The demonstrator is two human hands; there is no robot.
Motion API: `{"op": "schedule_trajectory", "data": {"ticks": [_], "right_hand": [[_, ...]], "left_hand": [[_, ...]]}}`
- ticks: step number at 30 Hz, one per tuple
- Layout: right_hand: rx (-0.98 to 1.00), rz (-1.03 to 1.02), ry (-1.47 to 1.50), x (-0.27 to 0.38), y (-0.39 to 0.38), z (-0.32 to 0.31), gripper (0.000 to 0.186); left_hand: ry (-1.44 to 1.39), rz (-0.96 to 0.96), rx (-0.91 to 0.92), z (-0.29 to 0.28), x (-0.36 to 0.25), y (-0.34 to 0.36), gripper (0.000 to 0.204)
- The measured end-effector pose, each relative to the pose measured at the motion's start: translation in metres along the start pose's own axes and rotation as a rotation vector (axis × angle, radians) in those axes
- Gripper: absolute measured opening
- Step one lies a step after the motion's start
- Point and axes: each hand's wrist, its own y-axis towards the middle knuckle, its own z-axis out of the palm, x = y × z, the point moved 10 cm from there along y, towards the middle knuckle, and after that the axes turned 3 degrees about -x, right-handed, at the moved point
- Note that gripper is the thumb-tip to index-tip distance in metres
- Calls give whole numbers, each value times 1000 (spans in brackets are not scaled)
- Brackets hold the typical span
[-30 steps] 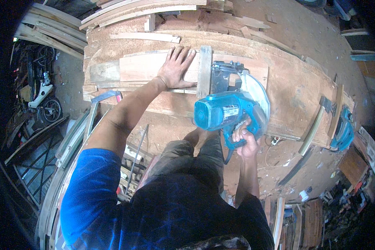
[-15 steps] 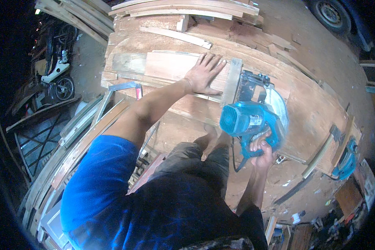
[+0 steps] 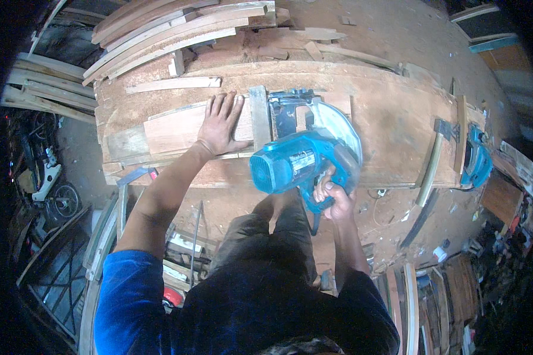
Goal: The person measures and marks a wooden plank with a tape measure and pencil, then uses a circular saw to cut the wood. They repeat this process for several pieces, stacking the cut planks on the workbench.
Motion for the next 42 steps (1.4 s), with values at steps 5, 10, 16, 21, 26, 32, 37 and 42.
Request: {"op": "schedule_trajectory", "data": {"ticks": [5,10,16,21,26,32,37,42], "right_hand": [[0,-17,18,0,3,3,32],[6,11,17,0,9,6,32],[19,4,-38,5,15,13,29],[14,-2,-68,9,20,18,29],[7,-10,-72,12,26,21,29],[2,-36,-81,20,33,31,29],[26,-51,-26,20,40,32,33],[27,-95,-86,28,46,40,40]], "left_hand": [[-14,-6,-2,0,1,-1,120],[-33,-4,15,-2,2,-1,118],[-22,-4,6,2,3,-3,117],[-33,-9,14,2,4,-3,118],[-22,-22,51,0,2,-1,117],[2,-24,75,2,3,-1,116],[14,-27,96,1,3,0,114],[6,-36,93,-1,2,2,114]]}}
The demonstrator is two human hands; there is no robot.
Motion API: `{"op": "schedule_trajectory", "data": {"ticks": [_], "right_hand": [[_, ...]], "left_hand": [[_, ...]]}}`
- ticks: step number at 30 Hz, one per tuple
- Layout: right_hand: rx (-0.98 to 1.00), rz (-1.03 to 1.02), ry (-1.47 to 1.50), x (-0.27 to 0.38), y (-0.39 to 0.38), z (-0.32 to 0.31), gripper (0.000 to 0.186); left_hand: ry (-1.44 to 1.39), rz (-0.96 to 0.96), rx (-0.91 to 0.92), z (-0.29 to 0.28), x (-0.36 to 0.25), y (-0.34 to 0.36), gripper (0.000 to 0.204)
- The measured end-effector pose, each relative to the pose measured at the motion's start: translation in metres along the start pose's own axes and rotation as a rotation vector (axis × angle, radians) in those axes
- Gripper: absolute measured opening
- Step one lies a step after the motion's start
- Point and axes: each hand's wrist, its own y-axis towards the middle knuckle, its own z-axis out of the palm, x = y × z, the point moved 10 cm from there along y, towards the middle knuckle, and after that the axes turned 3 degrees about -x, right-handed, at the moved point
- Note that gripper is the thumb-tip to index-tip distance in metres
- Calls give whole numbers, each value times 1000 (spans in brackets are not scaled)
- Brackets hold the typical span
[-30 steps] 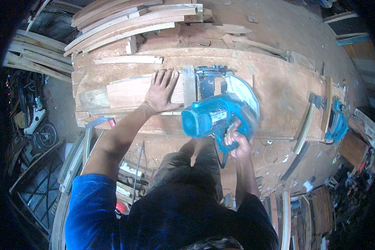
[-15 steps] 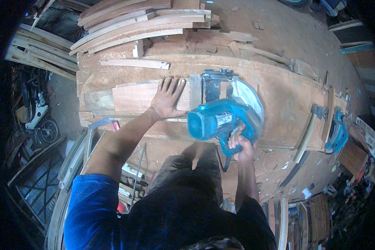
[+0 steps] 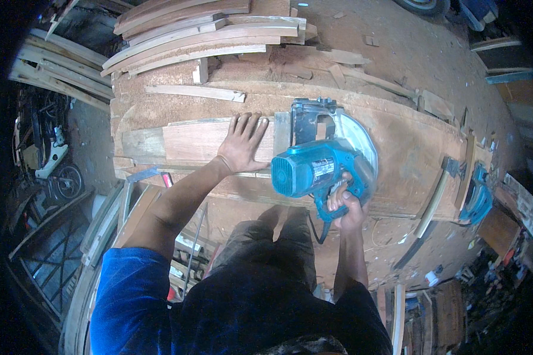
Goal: The person measures and marks a wooden plank with a tape measure and pencil, then uses a circular saw to cut the wood. They repeat this process for several pieces, stacking the cut planks on the workbench.
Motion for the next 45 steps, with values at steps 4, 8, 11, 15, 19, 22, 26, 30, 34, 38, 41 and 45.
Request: {"op": "schedule_trajectory", "data": {"ticks": [4,8,11,15,19,22,26,30,34,38,41,45], "right_hand": [[-16,-10,16,2,5,1,42],[-30,1,29,2,10,2,40],[-12,19,49,0,19,6,39],[14,22,99,1,36,12,37],[49,-2,88,10,59,22,33],[63,-42,34,26,76,34,30],[21,-65,-154,82,58,25,31],[-26,-167,-448,162,28,-29,24],[-147,-358,-1159,210,24,-92,38],[-200,-459,-1474,206,36,-157,54],[-215,-307,-1524,181,25,-196,55],[-297,-510,-1665,193,5,-136,57]], "left_hand": [[-2,3,5,2,1,0,114],[-13,-13,22,1,1,0,113],[-12,-19,23,0,2,-3,114],[-25,-4,-1,-3,0,0,114],[-23,23,-14,-3,-4,0,114],[-3,17,-13,2,-9,1,115],[47,-36,-8,-4,-4,-2,117],[18,-148,-50,-41,-19,-27,96],[-534,-623,-308,-27,11,-134,44],[-901,-1273,-200,72,1,-337,45],[-1088,-1547,77,116,-86,-446,38],[-1225,-1597,233,115,-165,-478,32]]}}
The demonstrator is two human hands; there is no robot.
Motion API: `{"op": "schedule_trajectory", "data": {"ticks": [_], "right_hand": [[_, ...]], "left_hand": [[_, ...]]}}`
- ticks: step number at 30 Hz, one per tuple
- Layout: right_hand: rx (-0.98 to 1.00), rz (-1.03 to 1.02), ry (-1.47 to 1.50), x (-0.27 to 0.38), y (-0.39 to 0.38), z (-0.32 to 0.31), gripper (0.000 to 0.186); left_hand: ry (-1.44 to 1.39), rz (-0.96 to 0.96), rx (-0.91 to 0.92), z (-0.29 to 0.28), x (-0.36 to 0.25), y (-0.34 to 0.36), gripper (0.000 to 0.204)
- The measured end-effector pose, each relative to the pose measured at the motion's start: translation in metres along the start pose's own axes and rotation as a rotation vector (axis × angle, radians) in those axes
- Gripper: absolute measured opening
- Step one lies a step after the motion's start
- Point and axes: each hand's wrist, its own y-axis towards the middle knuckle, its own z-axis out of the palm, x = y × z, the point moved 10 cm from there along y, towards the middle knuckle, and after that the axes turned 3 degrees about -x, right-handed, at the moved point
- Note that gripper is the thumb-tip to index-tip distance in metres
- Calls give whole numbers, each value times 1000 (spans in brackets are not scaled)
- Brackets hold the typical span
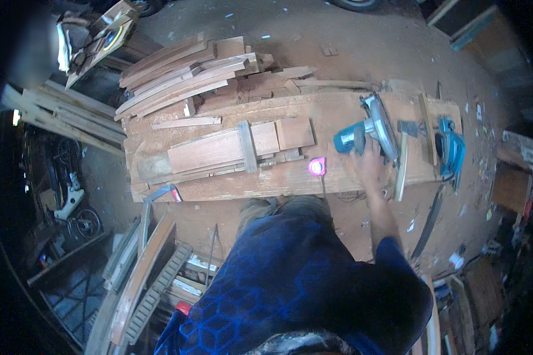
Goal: The person measures and marks a wooden plank with a tape measure and pencil, then uses a circular saw to cut the wood. They repeat this process for several pieces, stacking the cut planks on the workbench.
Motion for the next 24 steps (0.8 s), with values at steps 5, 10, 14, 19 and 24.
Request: {"op": "schedule_trajectory", "data": {"ticks": [5,10,14,19,24], "right_hand": [[99,-271,201,97,-5,58,74],[425,-552,-190,120,14,191,111],[667,-562,-305,142,32,211,131],[586,-219,-105,119,38,188,126],[597,278,709,95,-16,165,94]], "left_hand": [[44,228,110,2,-108,-41,31],[465,656,131,-2,-346,-194,40],[144,1280,91,-33,-453,-318,43],[-229,2002,1026,-64,-471,-493,24],[-588,2209,1198,-94,-463,-506,25]]}}
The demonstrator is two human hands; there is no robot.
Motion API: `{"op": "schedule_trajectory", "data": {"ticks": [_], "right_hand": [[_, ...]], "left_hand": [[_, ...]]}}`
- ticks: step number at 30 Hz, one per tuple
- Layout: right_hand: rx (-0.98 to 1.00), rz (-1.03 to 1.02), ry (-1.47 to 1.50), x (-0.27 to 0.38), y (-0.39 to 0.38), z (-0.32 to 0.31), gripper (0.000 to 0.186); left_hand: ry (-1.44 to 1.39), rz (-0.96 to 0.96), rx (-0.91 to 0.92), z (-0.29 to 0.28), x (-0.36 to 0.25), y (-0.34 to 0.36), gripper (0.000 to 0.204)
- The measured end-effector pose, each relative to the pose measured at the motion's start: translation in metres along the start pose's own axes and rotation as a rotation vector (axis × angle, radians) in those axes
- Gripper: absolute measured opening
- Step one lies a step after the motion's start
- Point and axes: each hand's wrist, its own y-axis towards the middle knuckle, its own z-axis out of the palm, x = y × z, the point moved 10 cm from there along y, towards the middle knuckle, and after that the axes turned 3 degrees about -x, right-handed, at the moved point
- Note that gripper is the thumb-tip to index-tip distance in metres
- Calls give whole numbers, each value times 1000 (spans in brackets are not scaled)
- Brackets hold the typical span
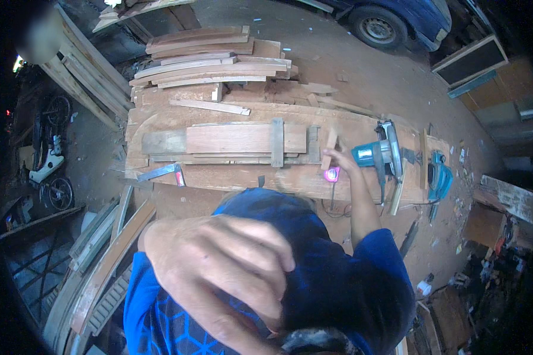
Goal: The person measures and marks a wooden plank with a tape measure and pencil, then uses a circular saw to cut the wood. They repeat this process for several pieces, stacking the cut planks on the workbench.
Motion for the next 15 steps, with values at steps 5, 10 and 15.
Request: {"op": "schedule_trajectory", "data": {"ticks": [5,10,15], "right_hand": [[63,160,952,-17,-30,63,67],[-19,209,1021,-42,-27,105,55],[-49,235,607,-2,-6,174,55]], "left_hand": [[-220,-310,364,-53,-24,3,12],[-399,-391,-153,-123,-61,-8,11],[-436,-258,-319,-176,-118,-24,18]]}}
